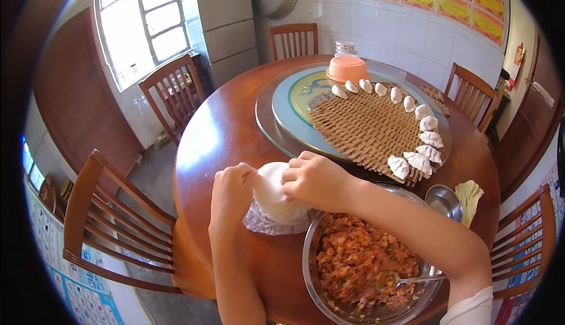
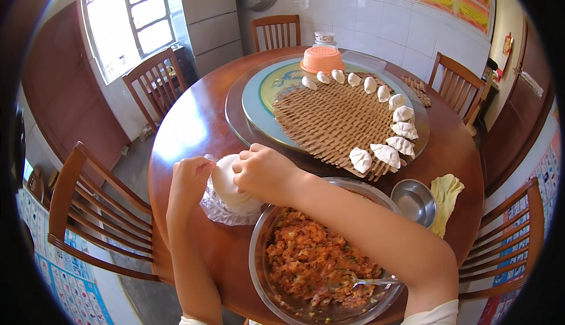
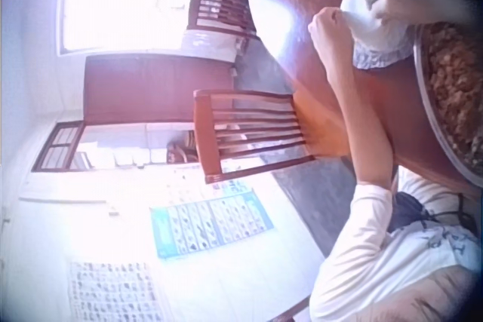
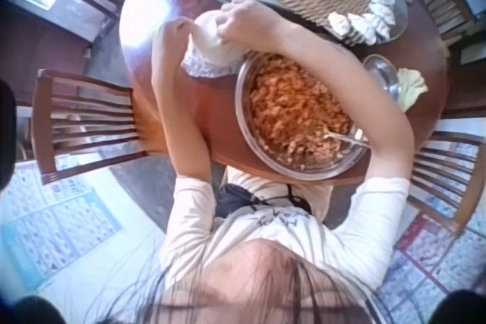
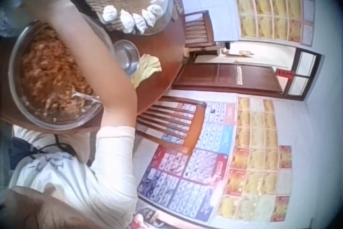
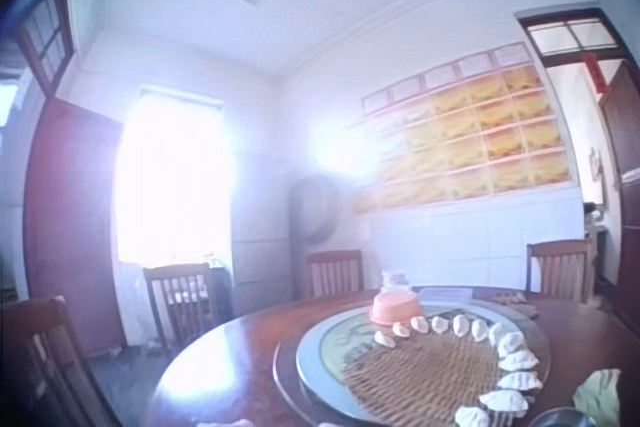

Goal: The person fills round dumpling wrappers with a mixed meat and vegetable filling using a spoon, then folds and pleats the edges to seal each dumpling. Completed dumplings are placed on a bamboo mat on the table.

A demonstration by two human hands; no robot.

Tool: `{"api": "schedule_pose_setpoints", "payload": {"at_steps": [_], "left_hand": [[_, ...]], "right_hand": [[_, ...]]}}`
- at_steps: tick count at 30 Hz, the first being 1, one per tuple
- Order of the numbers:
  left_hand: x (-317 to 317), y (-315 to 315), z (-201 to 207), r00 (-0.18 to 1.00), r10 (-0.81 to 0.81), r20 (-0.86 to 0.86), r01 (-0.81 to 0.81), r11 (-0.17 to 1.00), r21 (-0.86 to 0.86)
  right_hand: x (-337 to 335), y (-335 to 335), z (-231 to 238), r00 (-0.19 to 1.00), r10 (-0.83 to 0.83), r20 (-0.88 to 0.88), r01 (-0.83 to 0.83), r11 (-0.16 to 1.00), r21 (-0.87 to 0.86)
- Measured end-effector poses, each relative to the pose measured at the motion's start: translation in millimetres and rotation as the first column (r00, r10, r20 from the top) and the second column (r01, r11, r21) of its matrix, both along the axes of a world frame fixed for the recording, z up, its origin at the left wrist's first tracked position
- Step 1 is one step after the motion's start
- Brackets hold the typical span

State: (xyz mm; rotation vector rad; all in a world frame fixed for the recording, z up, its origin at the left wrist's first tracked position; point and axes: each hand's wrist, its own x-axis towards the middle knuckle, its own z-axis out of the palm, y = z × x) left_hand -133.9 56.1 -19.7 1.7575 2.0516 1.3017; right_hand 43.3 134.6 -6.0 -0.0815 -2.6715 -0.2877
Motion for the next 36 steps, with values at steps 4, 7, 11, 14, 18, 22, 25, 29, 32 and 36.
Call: {"api": "schedule_pose_setpoints", "payload": {"at_steps": [4,7,11,14,18,22,25,29,32,36], "left_hand": [[-2.8,-1.1,-0.7,0.999,-0.001,0.054,0.003,0.999,-0.041],[-6.4,-5.0,1.2,0.987,-0.153,-0.053,0.152,0.988,-0.014],[-7.3,-9.6,4.6,0.89,-0.424,-0.167,0.428,0.904,-0.01],[-7.3,-9.7,7.6,0.887,-0.459,-0.046,0.452,0.885,-0.111],[-6.4,-9.4,8.9,0.896,-0.444,-0.023,0.438,0.89,-0.13],[-6.1,-10.2,7.8,0.897,-0.44,-0.033,0.437,0.896,-0.084],[-7.0,-9.8,7.3,0.89,-0.457,-0.015,0.454,0.887,-0.077],[-6.0,-7.7,6.2,0.9,-0.436,-0.004,0.436,0.899,-0.043],[-5.9,-8.9,5.8,0.894,-0.446,-0.032,0.446,0.895,-0.017],[-8.0,-10.1,6.7,0.883,-0.468,-0.041,0.468,0.884,-0.014]], "right_hand": [[-0.7,0.8,1.6,1.0,-0.005,0.021,0.005,1.0,0.01],[-1.2,0.9,2.4,0.999,-0.025,0.031,0.025,1.0,-0.006],[0.1,1.3,1.8,1.0,-0.008,0.001,0.008,0.999,-0.051],[1.4,2.3,0.0,1.0,-0.019,-0.001,0.019,0.998,-0.064],[2.0,2.3,-1.7,0.999,-0.037,0.008,0.038,0.996,-0.077],[1.7,-1.0,-1.7,0.998,-0.052,0.021,0.054,0.993,-0.107],[0.2,-4.0,-1.2,0.996,-0.081,0.043,0.085,0.99,-0.111],[-3.5,-5.9,0.1,0.997,-0.078,0.029,0.081,0.99,-0.112],[-5.0,-8.2,1.1,0.994,-0.103,0.018,0.105,0.99,-0.096],[-4.6,-11.2,2.6,0.987,-0.144,0.07,0.151,0.983,-0.107]]}}
